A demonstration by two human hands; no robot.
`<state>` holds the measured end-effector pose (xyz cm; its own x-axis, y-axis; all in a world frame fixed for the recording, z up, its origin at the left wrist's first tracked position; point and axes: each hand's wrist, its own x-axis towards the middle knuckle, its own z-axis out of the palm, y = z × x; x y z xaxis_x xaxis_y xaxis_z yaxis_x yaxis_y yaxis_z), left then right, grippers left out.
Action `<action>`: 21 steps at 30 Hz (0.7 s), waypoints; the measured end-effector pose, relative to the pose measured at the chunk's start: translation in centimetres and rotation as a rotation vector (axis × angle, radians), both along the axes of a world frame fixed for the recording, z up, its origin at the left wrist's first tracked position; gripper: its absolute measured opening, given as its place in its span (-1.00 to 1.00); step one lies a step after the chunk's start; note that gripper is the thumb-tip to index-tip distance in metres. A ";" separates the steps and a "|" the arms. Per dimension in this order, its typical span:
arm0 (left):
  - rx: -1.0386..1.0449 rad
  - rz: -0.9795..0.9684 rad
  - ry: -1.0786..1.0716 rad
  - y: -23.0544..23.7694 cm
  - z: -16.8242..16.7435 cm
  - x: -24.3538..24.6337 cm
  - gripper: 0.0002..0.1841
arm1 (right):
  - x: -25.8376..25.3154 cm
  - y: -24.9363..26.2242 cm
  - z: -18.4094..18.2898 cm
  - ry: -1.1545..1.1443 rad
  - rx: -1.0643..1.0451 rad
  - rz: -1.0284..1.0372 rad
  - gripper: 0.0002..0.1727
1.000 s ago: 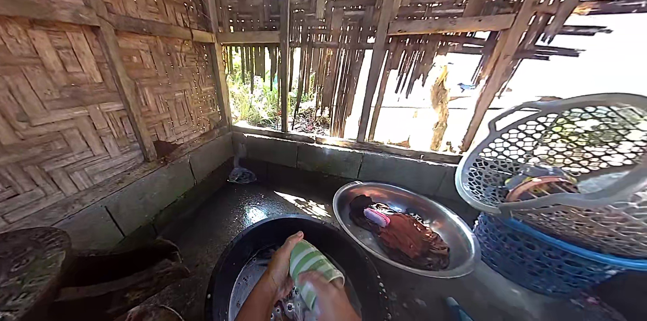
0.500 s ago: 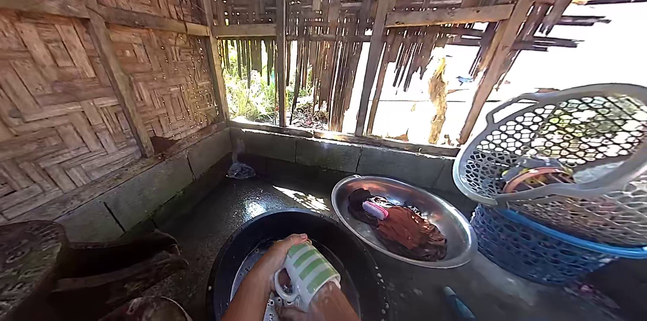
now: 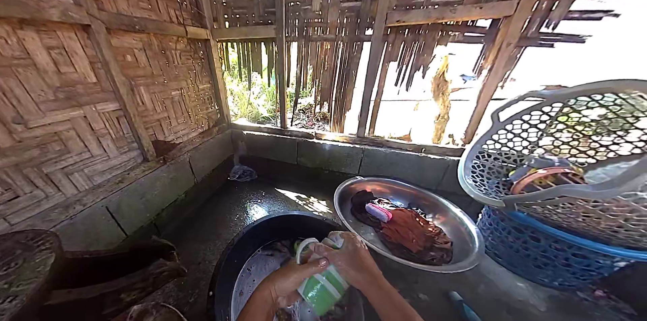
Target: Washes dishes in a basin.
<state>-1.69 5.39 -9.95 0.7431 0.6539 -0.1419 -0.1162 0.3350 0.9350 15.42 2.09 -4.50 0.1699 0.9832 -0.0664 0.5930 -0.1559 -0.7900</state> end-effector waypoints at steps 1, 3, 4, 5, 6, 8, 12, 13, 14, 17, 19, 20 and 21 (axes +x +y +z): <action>-0.058 -0.027 -0.064 -0.1 -0.2 0.3 -0.48 | -0.1 -0.1 0.1 -0.012 0.050 -0.036 -0.50; -0.134 -0.030 -0.159 -0.2 -0.2 0.9 -0.48 | -0.5 -0.1 -0.2 -0.040 0.316 -0.173 -0.50; -0.161 -0.026 -0.188 -0.3 0.0 1.3 -0.46 | -0.5 0.1 -0.1 -0.052 0.467 -0.244 -0.52; -0.194 -0.025 -0.221 -0.4 0.1 1.6 -0.39 | -0.3 0.2 0.3 -0.039 0.582 -0.300 -0.55; -0.236 -0.018 -0.256 -0.5 0.2 2.0 -0.32 | -0.1 0.3 0.9 0.011 0.665 -0.348 -0.60; -0.336 0.043 -0.288 -1.1 0.7 2.7 -0.24 | 0.4 0.2 2.7 0.177 0.816 -0.449 -0.70; -0.402 0.309 -0.214 -2.5 1.8 3.9 -0.28 | 0.5 -0.9 4.5 0.686 0.619 -0.321 -0.61; -0.371 0.388 -0.194 -2.8 2.0 4.3 -0.32 | 0.4 -0.8 3.6 0.649 0.533 -0.198 -0.63; -0.311 0.469 -0.169 -3.2 2.1 4.6 -0.37 | 0.1 -0.7 2.6 0.494 0.456 -0.077 -0.69; -0.010 0.670 -0.059 -3.9 0.4 5.0 -0.57 | -3.4 -0.8 1.1 -0.205 0.389 -0.023 -0.25; 0.188 0.742 -0.042 -3.7 -1.8 4.7 -0.63 | -5.1 -1.0 0.2 -0.469 0.640 -0.113 -0.31; 0.276 0.773 -0.061 -3.3 -2.8 4.8 -0.57 | -5.1 -0.9 0.1 -0.490 0.758 -0.155 -0.42; 0.319 0.802 -0.101 -3.1 -3.4 4.9 -0.47 | -4.9 -0.7 0.2 -0.448 0.836 -0.189 -0.52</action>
<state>3.19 2.33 -13.35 0.0398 0.9830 0.1790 -0.2930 -0.1598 0.9427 10.52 1.37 -4.33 0.1701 0.6374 0.7515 0.8889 0.2299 -0.3962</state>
